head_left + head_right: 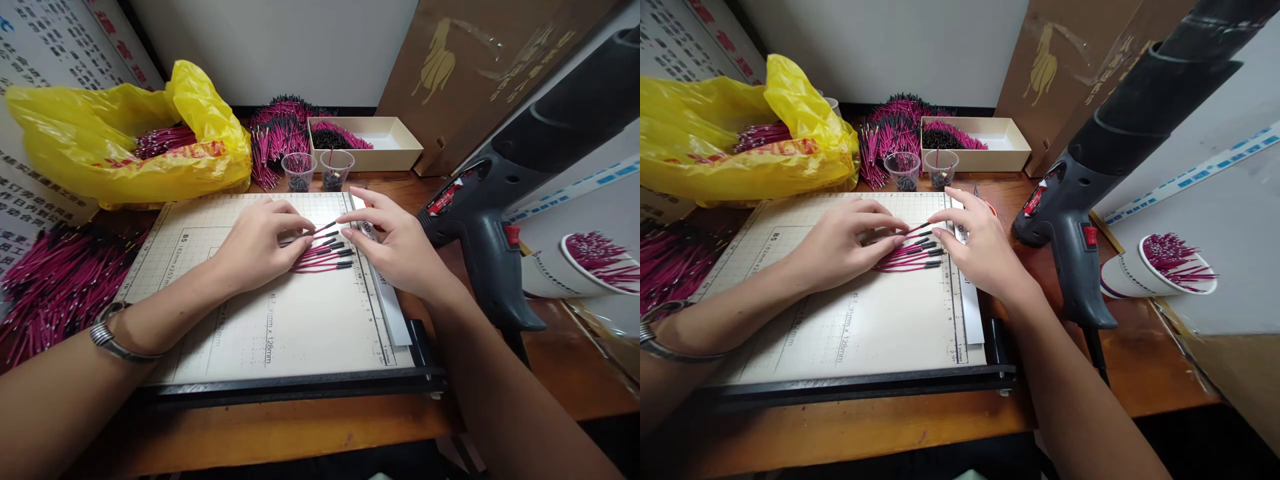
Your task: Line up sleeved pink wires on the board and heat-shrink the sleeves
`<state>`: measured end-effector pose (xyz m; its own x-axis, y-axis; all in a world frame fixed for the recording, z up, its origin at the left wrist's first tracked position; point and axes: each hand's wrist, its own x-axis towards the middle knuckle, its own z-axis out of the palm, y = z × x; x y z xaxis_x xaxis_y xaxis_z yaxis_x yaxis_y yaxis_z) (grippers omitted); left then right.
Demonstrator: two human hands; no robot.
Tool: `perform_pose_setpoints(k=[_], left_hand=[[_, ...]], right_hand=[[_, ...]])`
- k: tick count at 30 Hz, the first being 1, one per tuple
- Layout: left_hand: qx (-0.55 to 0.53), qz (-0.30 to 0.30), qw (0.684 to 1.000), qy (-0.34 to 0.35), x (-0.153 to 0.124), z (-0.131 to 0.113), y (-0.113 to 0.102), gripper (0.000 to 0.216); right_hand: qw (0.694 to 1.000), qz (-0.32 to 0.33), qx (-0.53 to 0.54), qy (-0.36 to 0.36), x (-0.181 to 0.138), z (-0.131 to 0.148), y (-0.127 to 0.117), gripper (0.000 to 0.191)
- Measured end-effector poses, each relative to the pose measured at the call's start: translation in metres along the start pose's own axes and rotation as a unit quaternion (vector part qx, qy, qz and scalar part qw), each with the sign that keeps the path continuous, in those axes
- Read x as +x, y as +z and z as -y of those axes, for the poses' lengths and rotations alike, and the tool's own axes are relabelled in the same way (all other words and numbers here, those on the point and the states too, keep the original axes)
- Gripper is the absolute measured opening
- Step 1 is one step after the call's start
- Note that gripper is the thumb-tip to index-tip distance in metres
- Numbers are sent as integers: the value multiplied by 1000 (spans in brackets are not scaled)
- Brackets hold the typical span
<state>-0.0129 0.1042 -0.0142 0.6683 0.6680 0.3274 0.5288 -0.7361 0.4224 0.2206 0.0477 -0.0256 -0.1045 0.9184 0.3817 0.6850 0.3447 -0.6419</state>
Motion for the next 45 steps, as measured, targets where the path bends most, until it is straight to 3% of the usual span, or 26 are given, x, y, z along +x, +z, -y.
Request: perform_pose_setpoints(k=[16, 22, 28, 39, 45], left_hand=[[-44, -11, 997, 58, 1, 8, 1, 23], [-79, 38, 994, 57, 0, 3, -3, 25], [-89, 51, 992, 69, 0, 2, -4, 26], [-82, 59, 994, 39, 3, 0, -2, 28], [-52, 51, 997, -16, 7, -9, 5, 25]], right_hand=[[999, 33, -12, 24, -1, 6, -6, 17], [998, 51, -28, 24, -2, 6, -7, 15], [997, 61, -32, 26, -1, 7, -10, 14], [996, 60, -31, 50, 0, 12, -12, 17], [996, 54, -24, 64, 2, 13, -12, 16]])
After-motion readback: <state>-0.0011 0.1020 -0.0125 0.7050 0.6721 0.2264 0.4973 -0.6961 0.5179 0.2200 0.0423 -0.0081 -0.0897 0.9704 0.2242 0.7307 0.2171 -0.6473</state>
